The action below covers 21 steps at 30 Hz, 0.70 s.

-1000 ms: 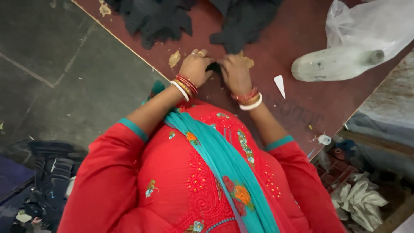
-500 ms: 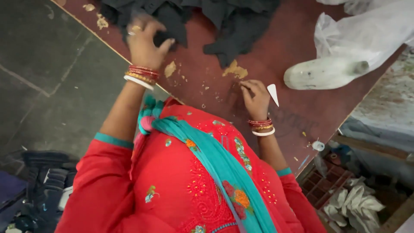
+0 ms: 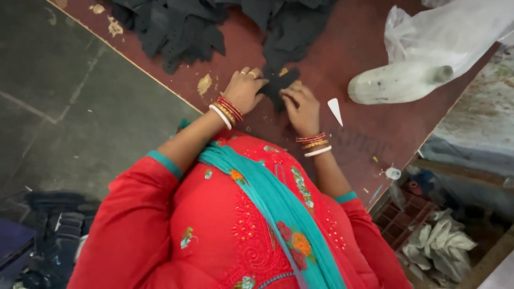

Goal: The person moves a large board, then unpacks a plastic bag containing black fabric pieces onto a table. They proceed to sort and arrange the black fabric pieces by hand, separating them into piles while occasionally handling other plastic bags.

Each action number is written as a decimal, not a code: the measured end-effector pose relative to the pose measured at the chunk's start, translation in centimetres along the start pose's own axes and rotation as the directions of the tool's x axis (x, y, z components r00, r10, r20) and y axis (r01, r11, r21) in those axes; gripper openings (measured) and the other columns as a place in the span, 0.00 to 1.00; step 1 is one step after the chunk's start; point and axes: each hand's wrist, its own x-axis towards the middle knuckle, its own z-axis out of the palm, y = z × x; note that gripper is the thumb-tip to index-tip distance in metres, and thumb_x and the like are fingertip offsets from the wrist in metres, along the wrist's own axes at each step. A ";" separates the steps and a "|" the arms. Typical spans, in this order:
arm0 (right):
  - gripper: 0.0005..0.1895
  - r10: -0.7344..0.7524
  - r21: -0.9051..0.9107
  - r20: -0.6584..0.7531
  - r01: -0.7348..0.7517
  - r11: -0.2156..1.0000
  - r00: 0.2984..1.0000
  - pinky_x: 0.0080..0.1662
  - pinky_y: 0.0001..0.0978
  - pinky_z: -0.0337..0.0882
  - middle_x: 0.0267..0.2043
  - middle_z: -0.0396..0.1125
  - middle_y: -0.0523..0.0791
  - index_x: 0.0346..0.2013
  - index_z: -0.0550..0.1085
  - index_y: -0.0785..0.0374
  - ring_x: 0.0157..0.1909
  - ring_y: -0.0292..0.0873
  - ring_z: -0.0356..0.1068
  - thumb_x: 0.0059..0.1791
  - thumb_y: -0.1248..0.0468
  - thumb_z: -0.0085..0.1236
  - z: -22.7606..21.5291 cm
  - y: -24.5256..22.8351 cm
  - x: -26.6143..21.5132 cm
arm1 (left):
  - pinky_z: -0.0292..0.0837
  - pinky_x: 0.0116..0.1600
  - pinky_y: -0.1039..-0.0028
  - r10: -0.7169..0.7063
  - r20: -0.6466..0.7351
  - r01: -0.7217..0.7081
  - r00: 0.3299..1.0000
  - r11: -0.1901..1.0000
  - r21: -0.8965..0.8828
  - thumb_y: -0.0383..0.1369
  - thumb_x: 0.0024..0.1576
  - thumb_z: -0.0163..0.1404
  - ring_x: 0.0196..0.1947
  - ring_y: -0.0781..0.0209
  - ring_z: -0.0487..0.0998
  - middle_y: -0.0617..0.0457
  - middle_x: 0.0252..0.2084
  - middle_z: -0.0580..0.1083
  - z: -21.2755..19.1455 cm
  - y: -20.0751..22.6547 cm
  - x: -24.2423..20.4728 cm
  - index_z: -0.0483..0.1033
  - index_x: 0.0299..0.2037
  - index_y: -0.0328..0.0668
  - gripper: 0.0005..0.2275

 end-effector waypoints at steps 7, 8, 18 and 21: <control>0.07 -0.192 -0.144 0.065 0.199 0.969 0.979 0.52 0.45 0.72 0.46 0.71 0.51 0.43 0.78 0.64 0.50 0.56 0.71 0.50 0.70 0.60 2.3 0.6 3.0 | 0.68 0.52 0.54 -0.053 0.026 0.055 0.998 0.993 -0.105 0.32 0.47 0.59 0.50 0.41 0.72 0.44 0.45 0.75 0.2 -0.3 0.3 0.83 0.47 0.40 0.16; 0.07 -0.189 -0.142 0.070 0.198 0.970 0.979 0.52 0.45 0.72 0.46 0.71 0.51 0.43 0.78 0.64 0.50 0.56 0.71 0.50 0.70 0.60 2.3 0.6 2.7 | 0.68 0.52 0.54 -0.058 0.029 0.061 0.998 0.992 -0.108 0.32 0.47 0.59 0.50 0.41 0.72 0.44 0.45 0.75 0.2 -0.3 0.2 0.83 0.47 0.40 0.16; 0.07 -0.098 -0.061 0.110 0.105 0.993 0.989 0.51 0.42 0.73 0.45 0.72 0.50 0.43 0.80 0.63 0.48 0.53 0.73 0.50 0.69 0.60 -0.1 -2.0 -0.7 | 0.69 0.57 0.56 -0.023 -0.199 -0.002 0.980 0.992 -0.125 0.32 0.49 0.61 0.52 0.40 0.72 0.42 0.48 0.74 -2.5 -2.7 -2.0 0.80 0.49 0.39 0.17; 0.07 -0.007 -0.031 0.031 0.008 0.999 1.000 0.50 0.38 0.74 0.45 0.73 0.49 0.42 0.81 0.62 0.48 0.51 0.75 0.50 0.68 0.62 -1.9 -1.0 -0.8 | 0.66 0.57 0.53 -0.093 -0.374 0.090 0.923 0.996 -0.026 0.35 0.50 0.63 0.52 0.38 0.70 0.39 0.50 0.73 -9.0 -3.7 -2.3 0.78 0.53 0.36 0.21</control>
